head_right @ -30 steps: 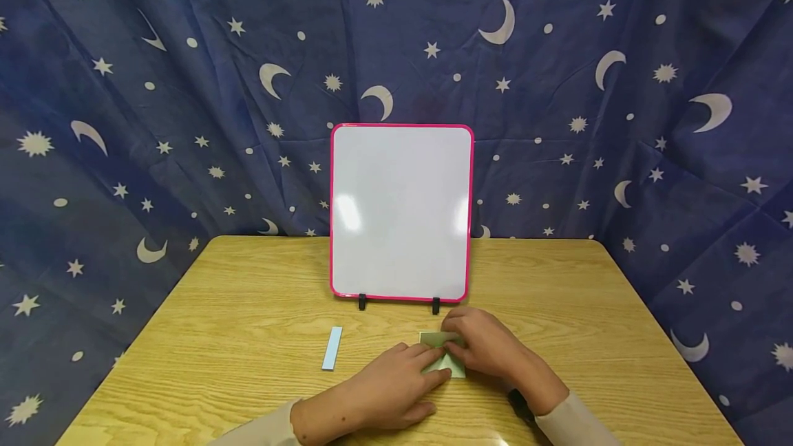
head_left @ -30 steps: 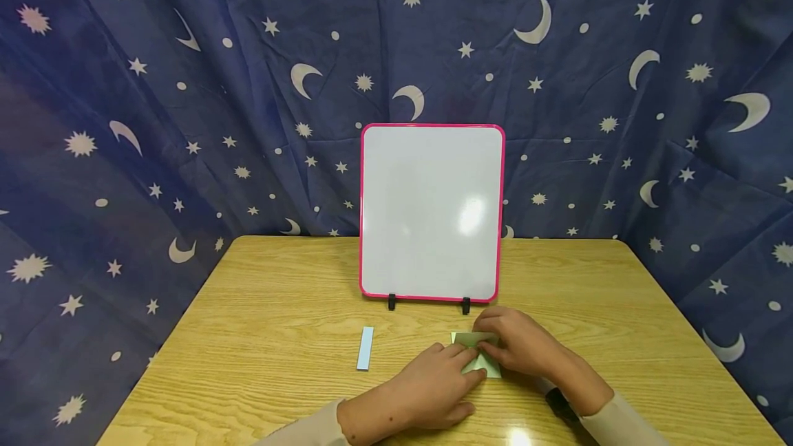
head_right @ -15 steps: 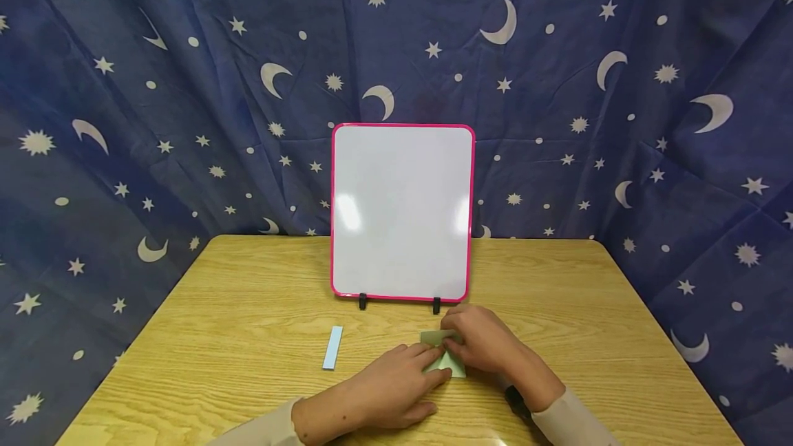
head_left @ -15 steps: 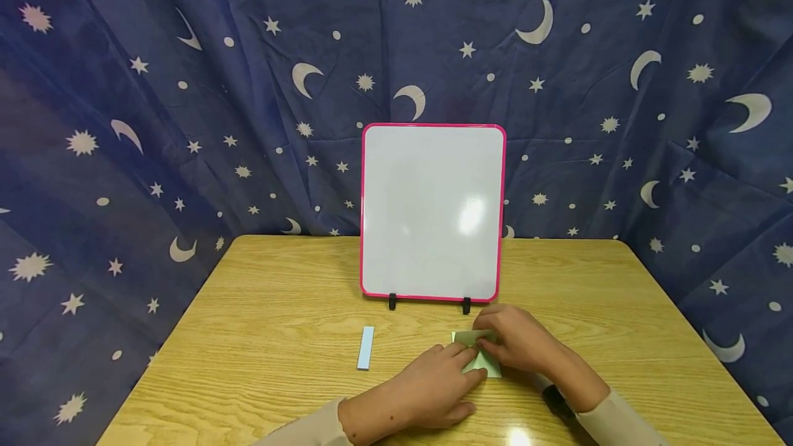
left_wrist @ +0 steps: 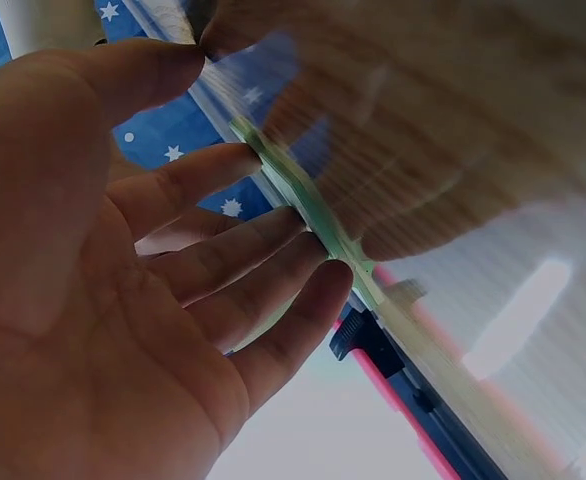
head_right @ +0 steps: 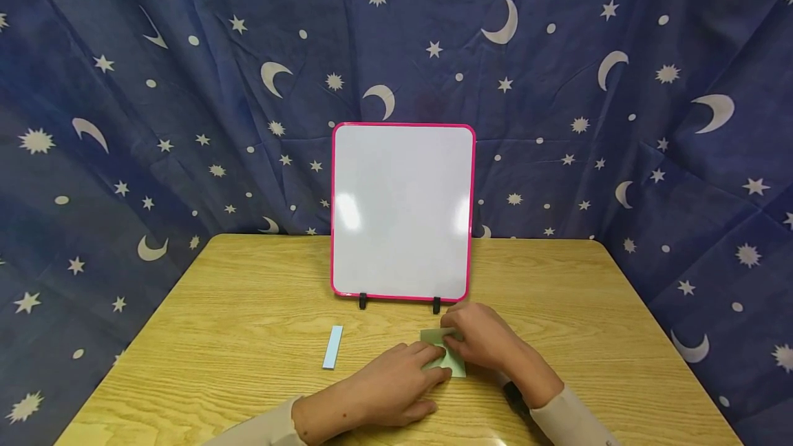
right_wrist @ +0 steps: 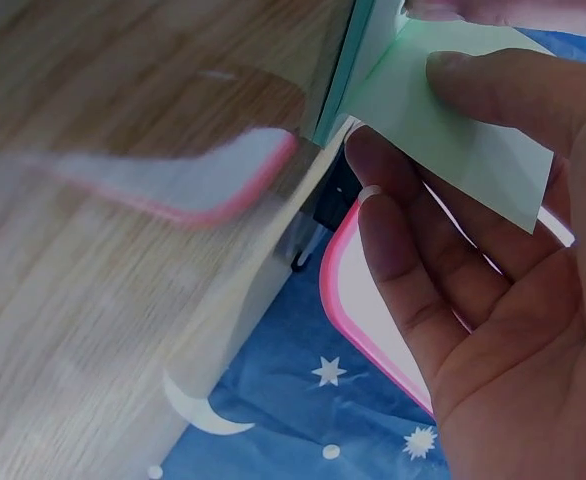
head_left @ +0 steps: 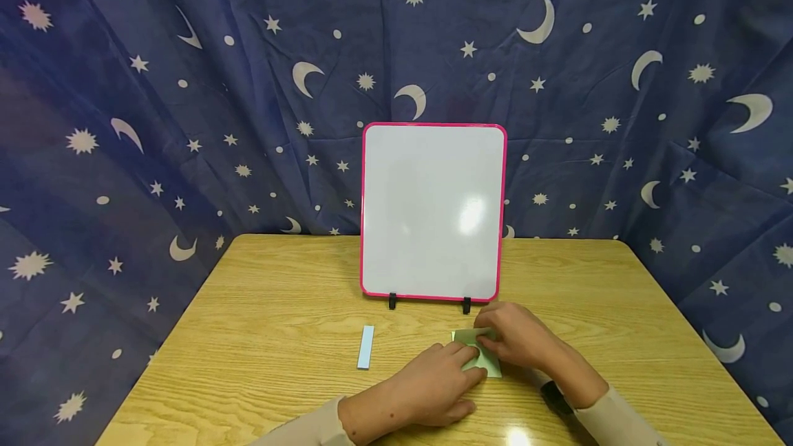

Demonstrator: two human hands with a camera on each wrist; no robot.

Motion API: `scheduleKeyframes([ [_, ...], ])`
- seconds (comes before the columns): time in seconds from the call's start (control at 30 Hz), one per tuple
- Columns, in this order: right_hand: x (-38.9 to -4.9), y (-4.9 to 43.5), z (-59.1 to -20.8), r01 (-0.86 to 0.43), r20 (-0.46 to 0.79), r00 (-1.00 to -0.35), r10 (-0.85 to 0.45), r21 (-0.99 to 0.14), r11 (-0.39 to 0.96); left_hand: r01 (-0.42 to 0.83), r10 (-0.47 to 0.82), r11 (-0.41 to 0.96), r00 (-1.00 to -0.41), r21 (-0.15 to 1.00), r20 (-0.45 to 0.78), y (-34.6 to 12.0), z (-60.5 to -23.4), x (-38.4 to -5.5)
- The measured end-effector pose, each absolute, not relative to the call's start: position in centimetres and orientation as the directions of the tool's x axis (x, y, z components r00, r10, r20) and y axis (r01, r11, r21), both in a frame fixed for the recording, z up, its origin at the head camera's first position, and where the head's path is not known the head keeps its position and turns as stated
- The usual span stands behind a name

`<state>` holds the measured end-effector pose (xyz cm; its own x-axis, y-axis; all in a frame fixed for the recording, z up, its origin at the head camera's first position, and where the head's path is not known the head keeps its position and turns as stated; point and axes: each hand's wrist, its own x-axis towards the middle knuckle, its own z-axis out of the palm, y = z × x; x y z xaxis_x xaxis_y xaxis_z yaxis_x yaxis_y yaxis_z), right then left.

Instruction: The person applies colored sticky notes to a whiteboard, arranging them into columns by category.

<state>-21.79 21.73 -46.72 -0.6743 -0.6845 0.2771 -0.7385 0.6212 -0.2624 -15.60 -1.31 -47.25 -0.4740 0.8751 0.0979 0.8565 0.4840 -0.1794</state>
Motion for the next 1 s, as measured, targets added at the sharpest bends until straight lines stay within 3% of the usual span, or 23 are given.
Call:
scheduleKeyframes([
  [1.0,-22.77,21.55,-46.06,-0.752,0.270,-0.659,-0.702,-0.249,0.610,0.853,0.866,0.500,-0.487,-0.152,0.116,-1.36,-46.99,-15.53],
])
